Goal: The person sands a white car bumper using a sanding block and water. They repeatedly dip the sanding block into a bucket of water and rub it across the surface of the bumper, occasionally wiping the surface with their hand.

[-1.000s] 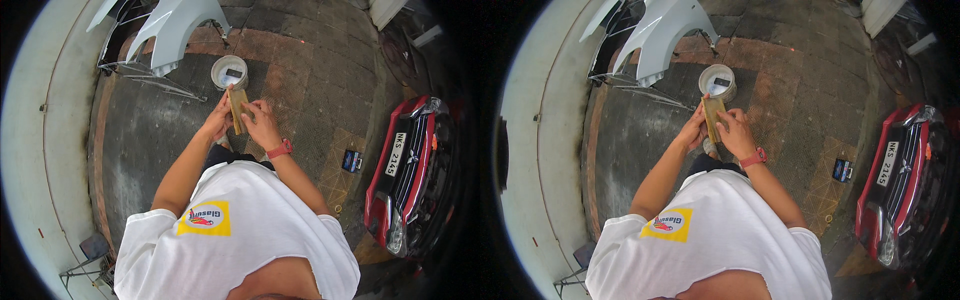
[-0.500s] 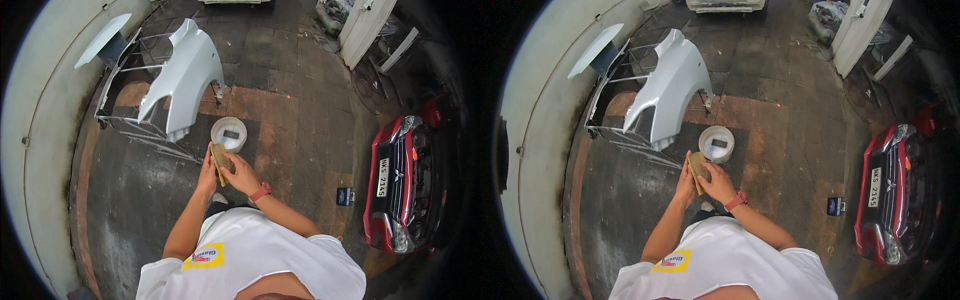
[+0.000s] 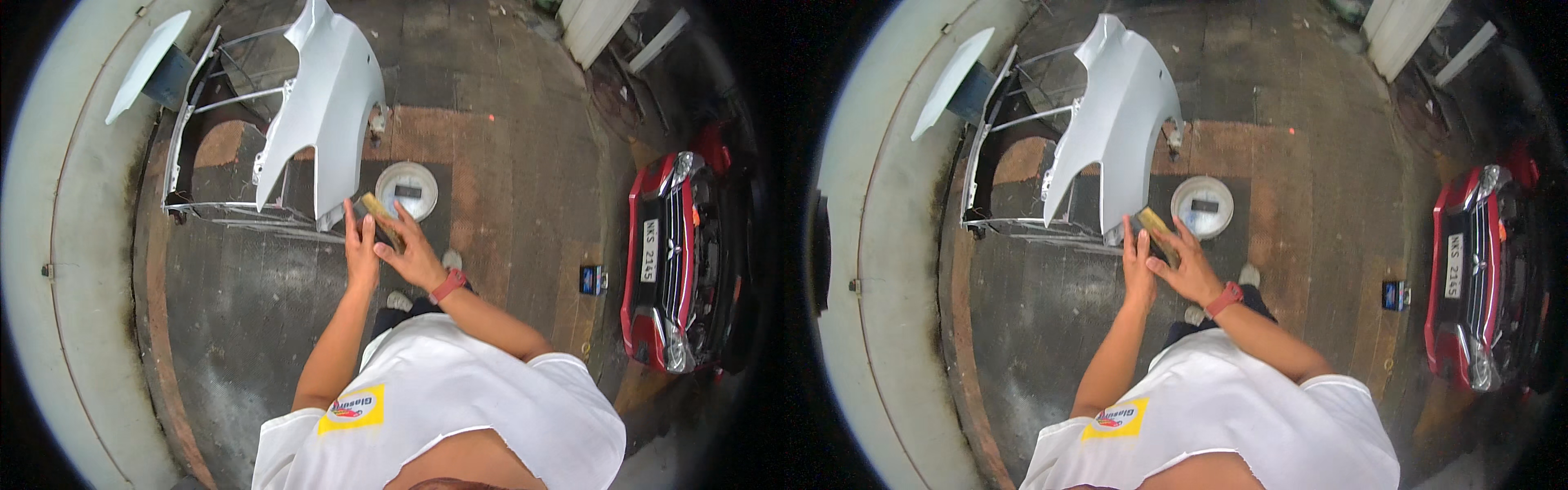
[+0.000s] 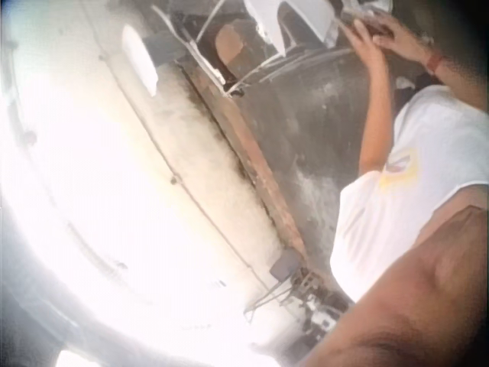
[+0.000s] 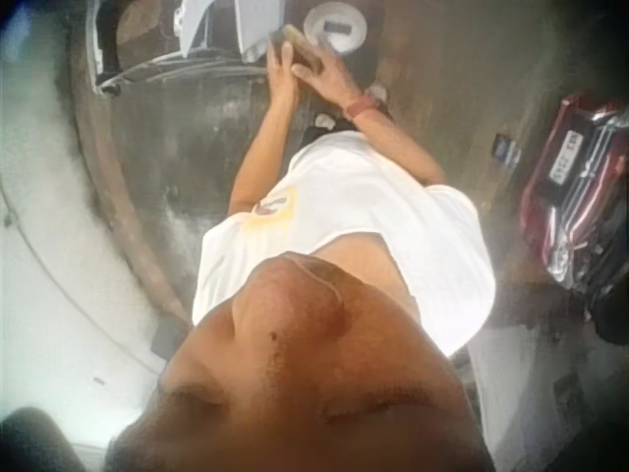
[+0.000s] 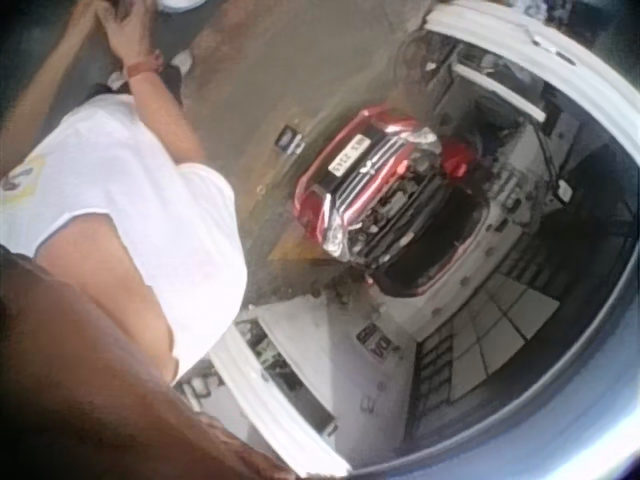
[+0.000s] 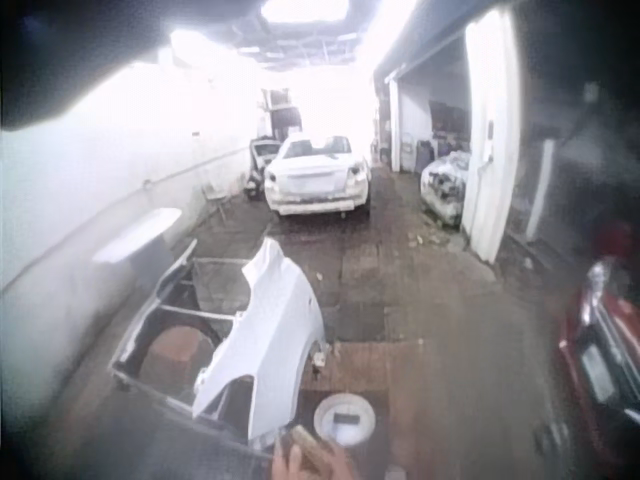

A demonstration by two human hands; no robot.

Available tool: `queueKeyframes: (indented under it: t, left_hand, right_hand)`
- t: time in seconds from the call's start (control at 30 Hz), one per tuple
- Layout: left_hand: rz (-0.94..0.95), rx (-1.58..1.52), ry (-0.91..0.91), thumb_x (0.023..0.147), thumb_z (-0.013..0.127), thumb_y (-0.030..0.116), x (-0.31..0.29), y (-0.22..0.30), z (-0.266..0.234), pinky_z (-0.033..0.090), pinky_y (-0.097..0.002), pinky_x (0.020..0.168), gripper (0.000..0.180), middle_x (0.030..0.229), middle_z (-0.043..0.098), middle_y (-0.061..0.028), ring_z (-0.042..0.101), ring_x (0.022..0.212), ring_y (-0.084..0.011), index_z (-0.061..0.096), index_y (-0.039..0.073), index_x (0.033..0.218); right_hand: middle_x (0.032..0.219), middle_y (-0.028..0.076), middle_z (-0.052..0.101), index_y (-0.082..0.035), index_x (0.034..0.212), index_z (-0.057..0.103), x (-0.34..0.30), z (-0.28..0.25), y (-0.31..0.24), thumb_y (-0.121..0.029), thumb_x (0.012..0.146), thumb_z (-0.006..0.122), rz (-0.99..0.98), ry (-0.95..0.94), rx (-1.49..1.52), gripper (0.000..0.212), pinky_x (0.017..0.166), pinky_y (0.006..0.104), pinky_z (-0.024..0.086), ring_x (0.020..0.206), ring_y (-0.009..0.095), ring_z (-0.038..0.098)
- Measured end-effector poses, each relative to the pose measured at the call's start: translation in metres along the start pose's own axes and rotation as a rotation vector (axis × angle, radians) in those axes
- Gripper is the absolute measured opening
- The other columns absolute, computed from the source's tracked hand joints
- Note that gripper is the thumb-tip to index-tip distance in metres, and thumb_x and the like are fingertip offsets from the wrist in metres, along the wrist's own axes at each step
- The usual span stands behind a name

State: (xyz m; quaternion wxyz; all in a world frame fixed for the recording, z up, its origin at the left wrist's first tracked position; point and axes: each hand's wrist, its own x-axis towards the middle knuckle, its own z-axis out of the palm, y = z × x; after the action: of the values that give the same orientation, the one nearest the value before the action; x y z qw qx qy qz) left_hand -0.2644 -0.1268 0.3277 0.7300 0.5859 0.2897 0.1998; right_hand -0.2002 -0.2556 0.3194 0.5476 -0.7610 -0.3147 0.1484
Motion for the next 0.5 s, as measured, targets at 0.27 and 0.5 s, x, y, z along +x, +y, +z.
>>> queueKeyframes:
  t: [0.27, 0.5]
  left_hand:
    - [-0.002, 0.671, -0.366, 0.106, 0.074, 0.041, 0.127, 0.038, -0.001, 0.047, -0.0431, 0.118, 0.066, 0.154, 0.064, -0.0193, 0.063, 0.140, -0.0293, 0.058, 0.001, 0.156]
    - [0.508, 1.231, 0.040, 0.106, 0.071, 0.047, 0.340, 0.148, -0.032, 0.042, -0.0467, 0.123, 0.070, 0.154, 0.061, -0.0289, 0.057, 0.146, -0.0387, 0.058, -0.002, 0.155]
  right_hand:
    - [0.104, 0.002, 0.072, -0.003, 0.137, 0.068, 0.078, -0.049, 0.069, -0.029, 0.110, 0.070, 0.344, -0.079, 0.676, 0.037, 0.077, 0.0292, 0.061, 0.087, 0.013, 0.073]
    - [0.095, 0.008, 0.073, -0.001, 0.128, 0.070, 0.130, -0.044, 0.255, -0.045, 0.112, 0.063, 0.861, -0.033, 0.431, 0.047, 0.076, 0.0333, 0.057, 0.086, 0.018, 0.073]
